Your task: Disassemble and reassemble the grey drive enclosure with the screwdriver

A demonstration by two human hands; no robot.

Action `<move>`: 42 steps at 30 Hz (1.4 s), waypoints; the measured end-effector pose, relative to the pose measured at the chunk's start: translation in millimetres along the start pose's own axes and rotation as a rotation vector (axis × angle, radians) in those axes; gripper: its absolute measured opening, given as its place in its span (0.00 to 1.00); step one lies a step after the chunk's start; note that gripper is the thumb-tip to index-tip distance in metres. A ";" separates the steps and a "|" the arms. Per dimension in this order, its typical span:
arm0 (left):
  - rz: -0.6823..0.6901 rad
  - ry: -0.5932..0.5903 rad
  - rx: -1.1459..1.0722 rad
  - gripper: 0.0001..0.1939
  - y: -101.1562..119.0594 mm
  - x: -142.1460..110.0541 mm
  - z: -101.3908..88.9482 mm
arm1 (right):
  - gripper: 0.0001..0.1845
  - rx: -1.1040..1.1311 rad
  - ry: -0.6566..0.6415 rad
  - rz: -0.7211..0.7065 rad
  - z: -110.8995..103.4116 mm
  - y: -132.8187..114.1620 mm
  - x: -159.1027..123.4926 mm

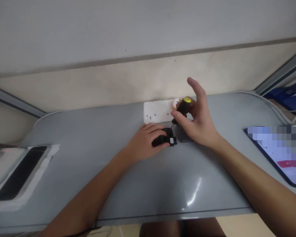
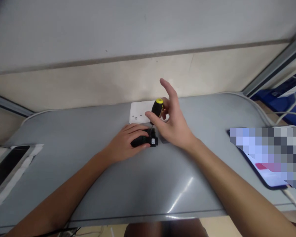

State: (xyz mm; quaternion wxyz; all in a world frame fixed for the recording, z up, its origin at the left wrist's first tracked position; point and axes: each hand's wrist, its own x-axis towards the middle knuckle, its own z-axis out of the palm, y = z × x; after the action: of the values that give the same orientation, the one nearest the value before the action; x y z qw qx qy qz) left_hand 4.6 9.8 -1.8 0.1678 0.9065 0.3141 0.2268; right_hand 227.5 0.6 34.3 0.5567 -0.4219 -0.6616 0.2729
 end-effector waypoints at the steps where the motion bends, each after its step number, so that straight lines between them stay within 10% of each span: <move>1: -0.002 -0.001 0.001 0.12 -0.2 0.1 0.0 | 0.37 0.021 0.000 -0.009 0.0 1.1 0.3; 8: 0.007 -0.005 -0.016 0.11 -1.0 0.9 -0.3 | 0.16 0.256 -0.136 0.043 -10.3 1.9 8.4; 33: 0.029 0.010 0.027 0.12 -3.8 0.2 1.6 | 0.16 0.333 -0.109 0.146 -2.5 -3.8 6.4; 42: 0.024 -0.006 -0.005 0.11 -1.3 1.3 -0.5 | 0.24 0.189 0.123 0.170 13.1 2.2 0.3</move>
State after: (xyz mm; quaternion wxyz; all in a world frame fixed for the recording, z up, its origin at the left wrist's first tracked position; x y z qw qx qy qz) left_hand 4.6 11.7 -1.6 0.1681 0.9106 0.3020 0.2268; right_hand 215.4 3.4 29.6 0.6082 -0.4381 -0.5594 0.3538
